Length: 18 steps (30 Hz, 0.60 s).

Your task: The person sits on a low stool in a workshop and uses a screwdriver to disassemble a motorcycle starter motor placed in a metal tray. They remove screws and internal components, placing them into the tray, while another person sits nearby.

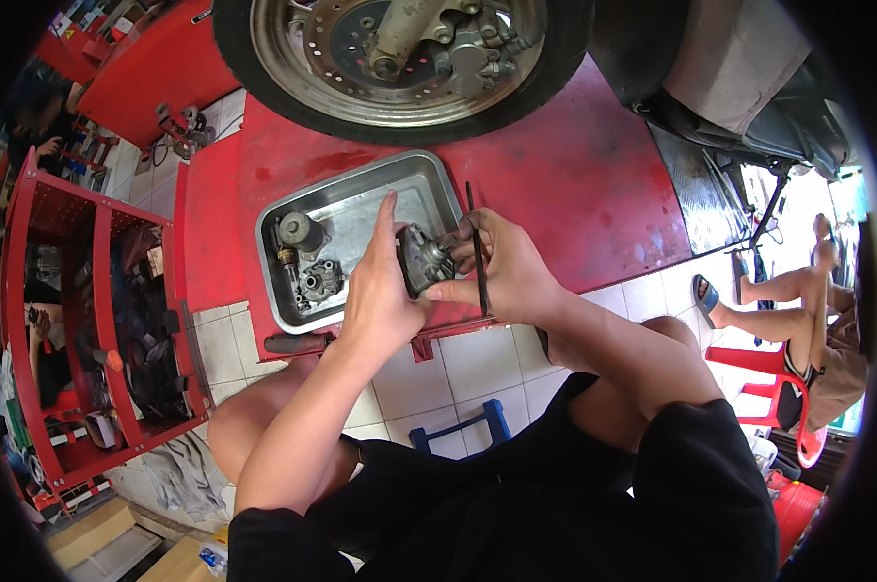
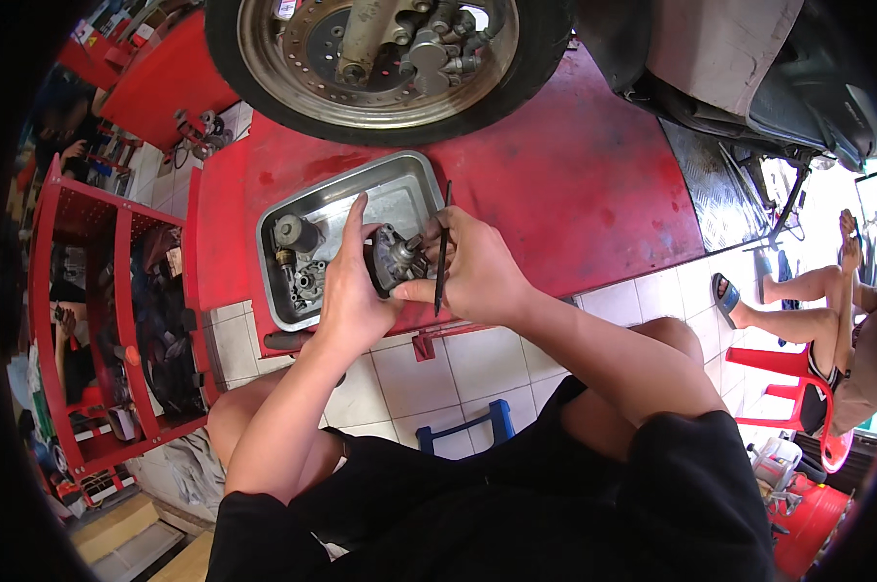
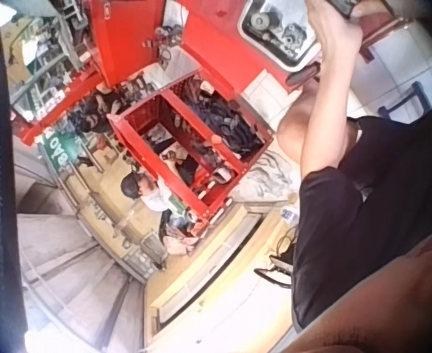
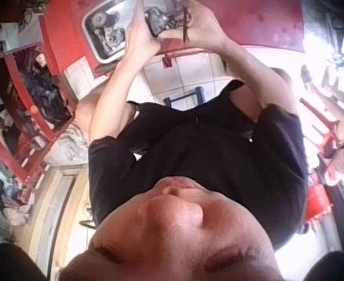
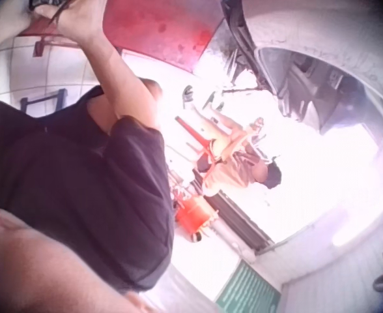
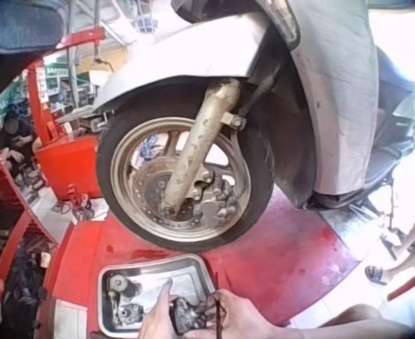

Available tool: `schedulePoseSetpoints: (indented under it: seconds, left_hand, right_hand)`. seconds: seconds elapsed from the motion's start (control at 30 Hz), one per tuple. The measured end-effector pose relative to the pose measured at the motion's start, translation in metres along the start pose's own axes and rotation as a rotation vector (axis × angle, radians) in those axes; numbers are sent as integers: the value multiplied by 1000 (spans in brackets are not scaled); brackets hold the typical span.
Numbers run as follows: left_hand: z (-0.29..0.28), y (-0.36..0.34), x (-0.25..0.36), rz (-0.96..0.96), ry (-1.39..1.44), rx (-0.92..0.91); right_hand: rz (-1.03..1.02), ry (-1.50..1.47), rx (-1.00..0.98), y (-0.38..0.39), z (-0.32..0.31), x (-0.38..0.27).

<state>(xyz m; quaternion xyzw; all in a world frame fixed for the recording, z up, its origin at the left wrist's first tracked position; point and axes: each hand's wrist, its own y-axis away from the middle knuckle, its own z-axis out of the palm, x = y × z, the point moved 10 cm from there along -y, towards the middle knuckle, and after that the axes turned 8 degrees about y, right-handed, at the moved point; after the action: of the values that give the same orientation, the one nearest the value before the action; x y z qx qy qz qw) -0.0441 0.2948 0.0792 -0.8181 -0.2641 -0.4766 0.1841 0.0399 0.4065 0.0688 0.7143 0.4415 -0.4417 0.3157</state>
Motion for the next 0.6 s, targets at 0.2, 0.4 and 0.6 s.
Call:
schedulePoseSetpoints:
  seconds: [0.2,0.4,0.6]
  left_hand:
    - [-7,3,10,52,-84,-34]
    - [-14,11,16,121,-191,-26]
    - [-4,18,6,154,-239,-81]
  right_hand:
    - [101,-206,-68,-1,6,-1]
    - [146,-198,-191,-3,18,-17]
    - [80,-195,-137,3,30,-8]
